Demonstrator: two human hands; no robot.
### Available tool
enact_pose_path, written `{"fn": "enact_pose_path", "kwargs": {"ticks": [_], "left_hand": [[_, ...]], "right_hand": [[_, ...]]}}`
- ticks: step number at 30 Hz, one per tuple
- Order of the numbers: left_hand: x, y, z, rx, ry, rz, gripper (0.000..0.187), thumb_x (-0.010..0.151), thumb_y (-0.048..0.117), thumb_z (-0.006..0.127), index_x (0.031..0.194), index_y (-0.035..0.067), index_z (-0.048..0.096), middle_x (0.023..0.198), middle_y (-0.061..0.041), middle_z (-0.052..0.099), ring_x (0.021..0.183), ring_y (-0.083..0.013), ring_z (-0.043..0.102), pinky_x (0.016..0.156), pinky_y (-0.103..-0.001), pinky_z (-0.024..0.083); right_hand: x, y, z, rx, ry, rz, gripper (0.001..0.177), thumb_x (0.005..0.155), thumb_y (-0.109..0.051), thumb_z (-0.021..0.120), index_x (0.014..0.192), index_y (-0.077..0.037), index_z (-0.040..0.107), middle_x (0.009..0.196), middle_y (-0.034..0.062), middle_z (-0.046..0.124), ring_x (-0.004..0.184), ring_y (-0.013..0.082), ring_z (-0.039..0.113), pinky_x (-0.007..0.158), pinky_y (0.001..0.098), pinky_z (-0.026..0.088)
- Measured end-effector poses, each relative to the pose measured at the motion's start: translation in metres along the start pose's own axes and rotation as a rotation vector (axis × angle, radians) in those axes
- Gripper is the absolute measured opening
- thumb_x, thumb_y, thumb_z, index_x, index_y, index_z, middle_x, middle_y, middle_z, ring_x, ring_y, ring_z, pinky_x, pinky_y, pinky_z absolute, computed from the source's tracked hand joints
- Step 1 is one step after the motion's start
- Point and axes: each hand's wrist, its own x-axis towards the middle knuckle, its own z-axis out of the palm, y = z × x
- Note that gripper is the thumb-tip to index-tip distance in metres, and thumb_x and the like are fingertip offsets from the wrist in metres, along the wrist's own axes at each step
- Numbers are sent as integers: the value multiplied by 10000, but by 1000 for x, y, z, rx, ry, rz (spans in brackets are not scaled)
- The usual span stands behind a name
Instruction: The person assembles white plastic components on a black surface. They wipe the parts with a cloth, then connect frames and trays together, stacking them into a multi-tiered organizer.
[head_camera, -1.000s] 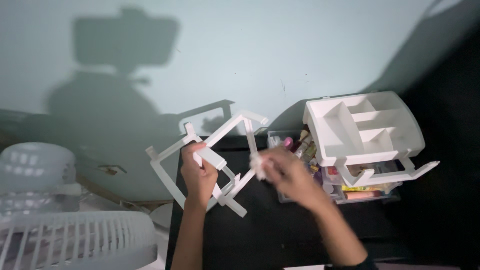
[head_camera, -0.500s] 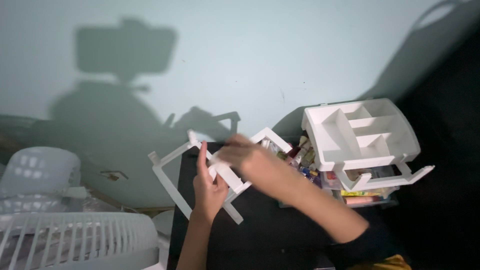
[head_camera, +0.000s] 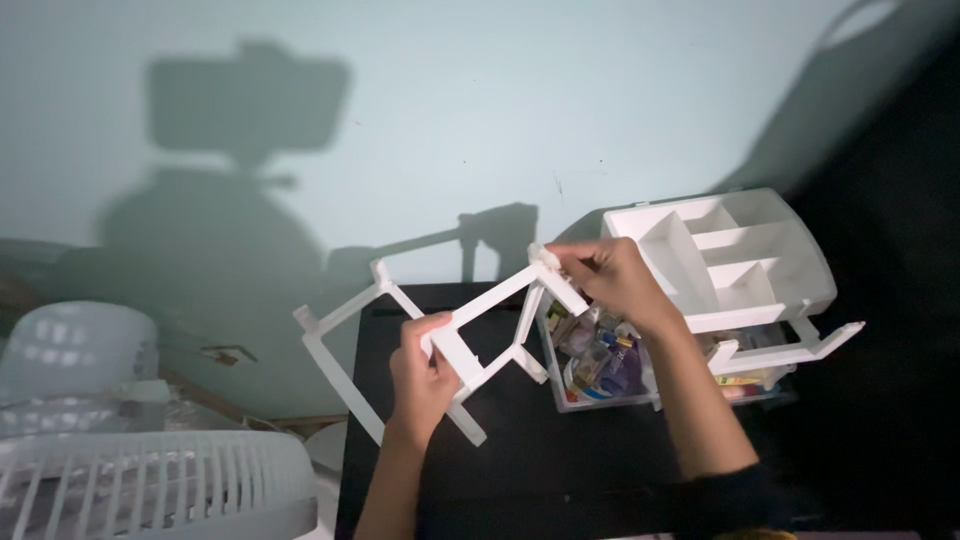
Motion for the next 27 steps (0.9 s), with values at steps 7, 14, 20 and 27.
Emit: {"fn": "enact_pose_path", "kwargs": {"ticks": [7,14,20,27], "left_hand": [[-2,0,4,28,-3,-68,387,895,-87,654,1235,45,526,944,-136,742,826,-173,775,666,-277,611],[3,-9,2,-51,-4,-124,347,936,-93,609,1241,45,515,1005,-144,724,872,-163,757,710,-271,626],[4,-9,0,-14,28,-102,334,928,-115,596,1223,32,543,999,-146,735,871,-189,766,731,-302,609],[8,0,-1,9,43,-77,466,899,-91,627,1328,43,501,1101,-166,747,1010,-265,783,837,-334,641]], "right_hand": [[-30,-13,-2,-453,99,-627,282,845,30,689,1097,-60,778,1205,122,745,1131,284,731,1044,423,495],[-58,-23,-4,-464,80,-591,291,865,54,685,1127,-42,767,1270,138,713,1211,327,660,1054,426,429],[-85,-45,-16,-441,-22,-548,295,862,65,681,1102,-85,764,1251,106,740,1221,283,688,990,345,507],[-48,-82,58,-282,-172,-761,433,775,171,627,1152,-3,750,1258,195,716,1245,362,664,1046,388,489]]}}
